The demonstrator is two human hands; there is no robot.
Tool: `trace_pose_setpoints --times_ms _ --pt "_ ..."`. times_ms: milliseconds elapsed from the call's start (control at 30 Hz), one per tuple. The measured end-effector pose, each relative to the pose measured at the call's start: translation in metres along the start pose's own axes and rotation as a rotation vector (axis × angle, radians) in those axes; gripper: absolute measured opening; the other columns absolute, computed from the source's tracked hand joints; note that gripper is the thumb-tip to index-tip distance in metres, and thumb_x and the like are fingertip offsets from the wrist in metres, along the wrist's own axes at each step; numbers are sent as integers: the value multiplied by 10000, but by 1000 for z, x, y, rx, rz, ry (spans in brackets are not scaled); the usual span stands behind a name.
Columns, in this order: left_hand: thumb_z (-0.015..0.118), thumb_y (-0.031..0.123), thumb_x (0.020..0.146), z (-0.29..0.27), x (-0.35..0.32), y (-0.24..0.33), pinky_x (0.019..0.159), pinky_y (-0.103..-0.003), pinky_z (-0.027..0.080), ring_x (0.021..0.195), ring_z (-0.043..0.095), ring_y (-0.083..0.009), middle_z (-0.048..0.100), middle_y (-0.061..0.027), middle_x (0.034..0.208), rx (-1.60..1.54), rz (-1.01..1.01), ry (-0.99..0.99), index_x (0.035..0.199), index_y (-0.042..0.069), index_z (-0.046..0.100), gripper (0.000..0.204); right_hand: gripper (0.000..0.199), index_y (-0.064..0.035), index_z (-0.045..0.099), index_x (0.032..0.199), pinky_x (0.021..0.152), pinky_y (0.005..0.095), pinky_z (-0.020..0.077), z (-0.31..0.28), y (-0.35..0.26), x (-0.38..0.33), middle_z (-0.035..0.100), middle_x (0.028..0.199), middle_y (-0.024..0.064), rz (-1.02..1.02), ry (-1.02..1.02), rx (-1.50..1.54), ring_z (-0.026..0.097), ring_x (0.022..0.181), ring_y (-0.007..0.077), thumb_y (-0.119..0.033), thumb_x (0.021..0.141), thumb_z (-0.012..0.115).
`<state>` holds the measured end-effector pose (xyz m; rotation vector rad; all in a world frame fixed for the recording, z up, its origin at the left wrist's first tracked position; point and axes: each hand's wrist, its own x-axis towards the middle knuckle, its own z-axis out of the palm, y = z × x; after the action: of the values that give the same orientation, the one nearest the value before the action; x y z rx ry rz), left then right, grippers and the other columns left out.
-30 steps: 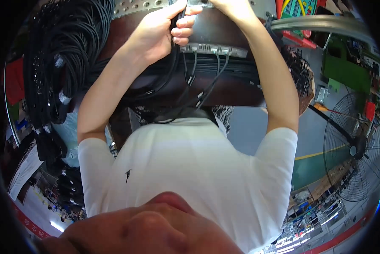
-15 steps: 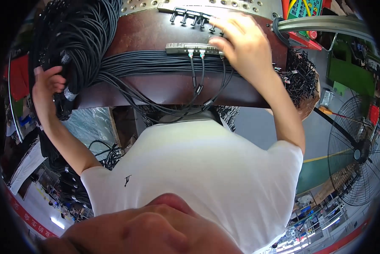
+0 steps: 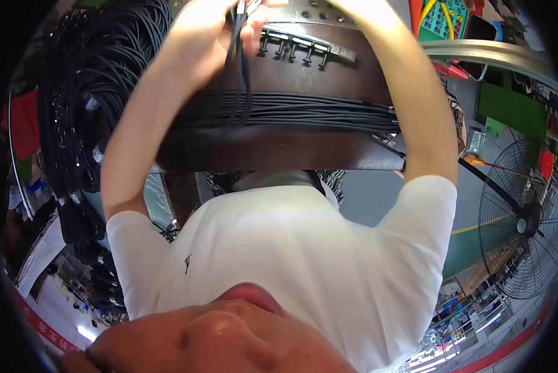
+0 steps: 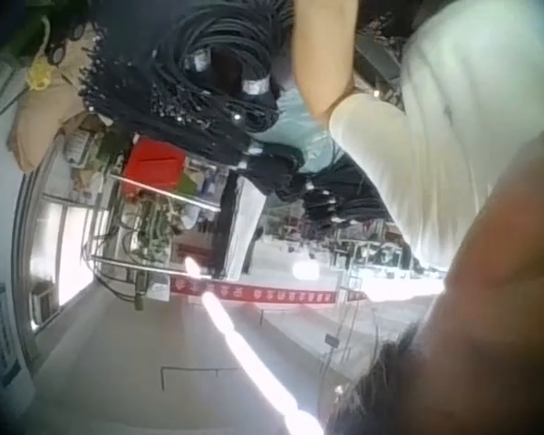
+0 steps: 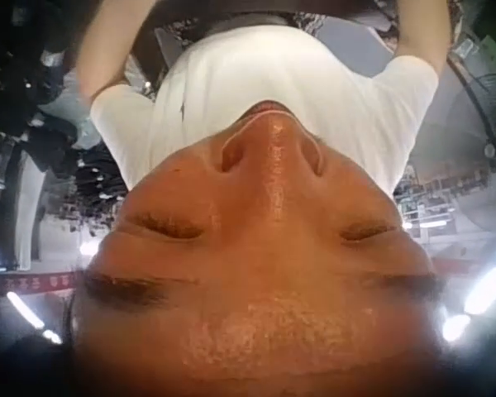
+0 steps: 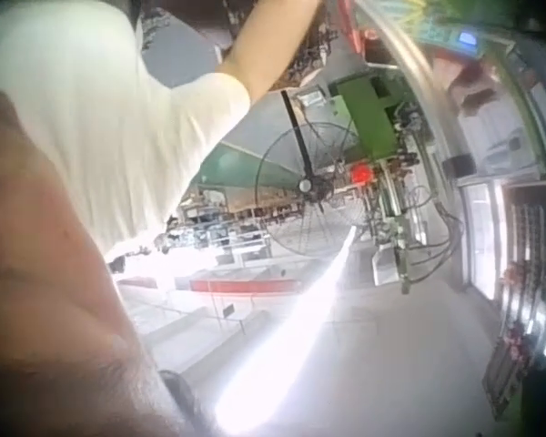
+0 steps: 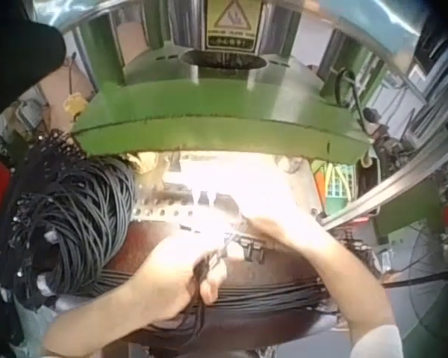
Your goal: Manually organizing and bundling black electrical cables at a factory workstation.
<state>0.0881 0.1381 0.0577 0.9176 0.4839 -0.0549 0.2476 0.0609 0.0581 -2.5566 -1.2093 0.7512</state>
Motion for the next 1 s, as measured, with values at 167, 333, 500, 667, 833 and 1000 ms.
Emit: trace_pose_setpoints --times_ms 167,333,500,667,833,1000 --pt "481 21 918 -76 107 19 638 -258 492 728 571 -154 615 -87 819 896 845 -17 983 2 620 155 267 -20 642 1080 846 418 472 0 11 20 635 1082 188 -189 288 -79 598 973 345 -173 890 533" --pt "535 66 887 -69 120 6 681 -313 509 758 605 -202 642 -134 849 758 809 23 940 1 638 133 271 -27 639 1078 824 420 481 8 35 35 632 1081 191 -363 558 -181 601 965 340 -190 912 501" --pt "587 177 866 -92 101 27 731 -356 521 826 643 -271 666 -175 889 1387 721 227 956 24 661 192 281 -33 637 1077 801 421 490 23 47 65 629 1079 195 -575 841 -260 605 957 335 -208 933 470" --pt "528 243 916 -85 96 37 796 -365 511 856 644 -303 672 -159 942 1531 971 356 1018 33 661 268 276 -50 640 1041 777 435 498 8 28 49 650 941 204 -444 616 -377 624 853 361 -241 920 482" --pt "494 220 931 -67 105 38 778 -374 511 848 637 -285 661 -168 947 1523 650 493 977 10 643 262 305 -39 641 1030 816 440 486 9 40 52 647 959 203 -434 663 -381 616 883 364 -290 886 545" --pt "512 216 918 -94 117 25 768 -377 511 845 627 -276 653 -169 933 1647 771 394 959 15 639 241 352 -31 641 1025 851 438 475 17 67 68 642 1042 183 -204 616 -334 605 949 344 -346 875 595"
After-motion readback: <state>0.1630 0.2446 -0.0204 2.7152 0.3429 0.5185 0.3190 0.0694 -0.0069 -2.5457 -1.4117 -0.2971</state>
